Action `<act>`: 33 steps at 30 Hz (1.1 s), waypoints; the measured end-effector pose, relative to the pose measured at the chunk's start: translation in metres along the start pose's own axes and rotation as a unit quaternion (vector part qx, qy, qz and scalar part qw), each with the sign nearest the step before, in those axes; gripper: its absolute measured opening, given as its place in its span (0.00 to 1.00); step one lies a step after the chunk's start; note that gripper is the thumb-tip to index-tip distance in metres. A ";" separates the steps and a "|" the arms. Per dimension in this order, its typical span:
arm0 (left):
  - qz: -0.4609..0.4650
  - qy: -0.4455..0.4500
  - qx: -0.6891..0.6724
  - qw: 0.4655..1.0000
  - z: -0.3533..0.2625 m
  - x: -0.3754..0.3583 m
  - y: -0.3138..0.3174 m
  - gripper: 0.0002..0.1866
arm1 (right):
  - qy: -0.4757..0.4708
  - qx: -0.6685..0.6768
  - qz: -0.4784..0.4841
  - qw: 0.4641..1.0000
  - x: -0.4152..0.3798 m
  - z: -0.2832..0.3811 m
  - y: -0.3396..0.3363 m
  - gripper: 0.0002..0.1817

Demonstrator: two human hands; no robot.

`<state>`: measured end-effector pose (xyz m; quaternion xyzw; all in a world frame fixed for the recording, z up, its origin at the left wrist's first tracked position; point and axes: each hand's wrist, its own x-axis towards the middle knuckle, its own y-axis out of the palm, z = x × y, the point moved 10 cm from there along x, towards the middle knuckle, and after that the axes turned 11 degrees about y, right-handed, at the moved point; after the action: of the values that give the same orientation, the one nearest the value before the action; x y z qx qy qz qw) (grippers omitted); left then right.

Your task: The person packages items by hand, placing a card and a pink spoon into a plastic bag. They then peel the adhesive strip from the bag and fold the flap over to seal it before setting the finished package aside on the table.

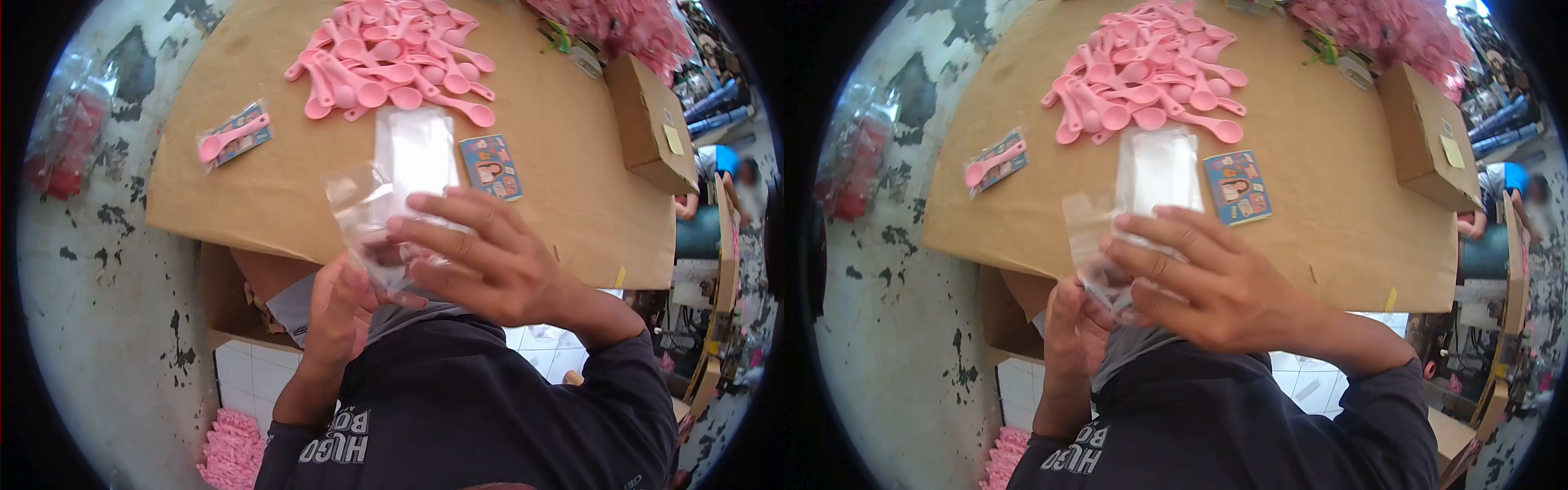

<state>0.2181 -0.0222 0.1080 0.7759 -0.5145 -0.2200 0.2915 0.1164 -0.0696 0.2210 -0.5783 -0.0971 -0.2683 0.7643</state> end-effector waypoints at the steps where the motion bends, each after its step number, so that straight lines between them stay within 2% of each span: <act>1: 0.008 -0.008 -0.002 1.000 0.003 0.004 0.003 0.28 | 0.009 -0.006 -0.001 1.000 -0.005 -0.002 -0.002 0.08; 3: 0.060 -0.014 0.101 0.993 0.005 0.011 0.006 0.20 | 0.023 0.036 -0.008 0.999 -0.013 -0.007 -0.007 0.12; 4: 0.084 -0.014 0.081 0.993 0.012 0.015 -0.001 0.13 | 0.075 0.063 -0.043 0.994 -0.015 -0.022 -0.017 0.16; 5: 0.087 -0.017 0.079 0.993 0.013 0.014 -0.001 0.13 | 0.079 0.060 -0.043 0.994 -0.020 -0.030 -0.019 0.16; 7: 0.018 0.001 0.070 0.997 0.004 0.020 -0.006 0.11 | 0.334 -0.003 -0.111 0.936 -0.048 -0.101 -0.030 0.21; 8: 0.037 0.007 0.045 0.998 0.001 0.022 -0.007 0.12 | 0.335 -0.005 -0.113 0.935 -0.052 -0.108 -0.028 0.21; 10: 0.033 0.021 0.043 0.998 -0.005 0.026 -0.004 0.13 | 0.466 -0.146 -0.097 0.867 -0.074 -0.139 -0.027 0.24; 11: 0.026 0.036 0.041 0.998 -0.009 0.029 -0.003 0.15 | 0.465 -0.146 -0.099 0.867 -0.077 -0.141 -0.023 0.24; 13: 0.012 0.047 0.040 0.998 -0.012 0.035 0.002 0.14 | 0.509 -0.113 -0.036 0.853 -0.089 -0.155 -0.003 0.25; 17: -0.025 0.096 0.069 0.993 -0.014 0.049 0.002 0.14 | 0.518 -0.031 -0.070 0.852 -0.092 -0.163 0.002 0.24; 19: -0.001 0.111 0.073 0.991 -0.010 0.055 -0.001 0.14 | 0.587 0.081 -0.069 0.803 -0.106 -0.180 0.009 0.19; 20: 0.026 0.121 0.076 0.989 -0.010 0.057 0.002 0.14 | 0.582 0.081 -0.071 0.806 -0.108 -0.184 0.010 0.19; 22: 0.027 0.130 0.072 0.989 -0.012 0.060 0.007 0.12 | 0.501 0.016 -0.147 0.853 -0.101 -0.176 -0.006 0.12; 23: 0.026 0.133 0.068 0.988 -0.013 0.062 0.009 0.11 | 0.495 0.017 -0.149 0.856 -0.100 -0.176 -0.006 0.12; 25: 0.022 0.133 0.061 0.989 -0.015 0.065 0.012 0.12 | 0.461 -0.023 -0.226 0.858 -0.098 -0.162 -0.025 0.08; 29: 0.008 0.132 0.057 0.990 -0.015 0.071 0.013 0.14 | 0.465 -0.003 -0.263 0.846 -0.093 -0.141 -0.035 0.09; 30: 0.007 0.133 0.060 0.989 -0.016 0.072 0.014 0.14 | 0.471 0.160 -0.235 0.835 -0.093 -0.142 -0.019 0.09; 31: 0.011 0.132 0.060 0.989 -0.016 0.073 0.016 0.14 | 0.467 0.318 -0.201 0.800 -0.092 -0.138 0.001 0.09; 32: 0.017 0.131 0.060 0.989 -0.016 0.074 0.019 0.15 | 0.474 0.419 -0.175 0.755 -0.094 -0.133 0.018 0.10; 33: 0.020 0.130 0.063 0.989 -0.014 0.075 0.022 0.15 | 0.469 0.468 -0.151 0.733 -0.087 -0.123 0.026 0.11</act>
<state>0.2406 -0.0952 0.1301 0.8042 -0.5003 -0.0788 0.3111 0.0377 -0.1541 0.1213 0.0743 0.0744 -0.5385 0.8360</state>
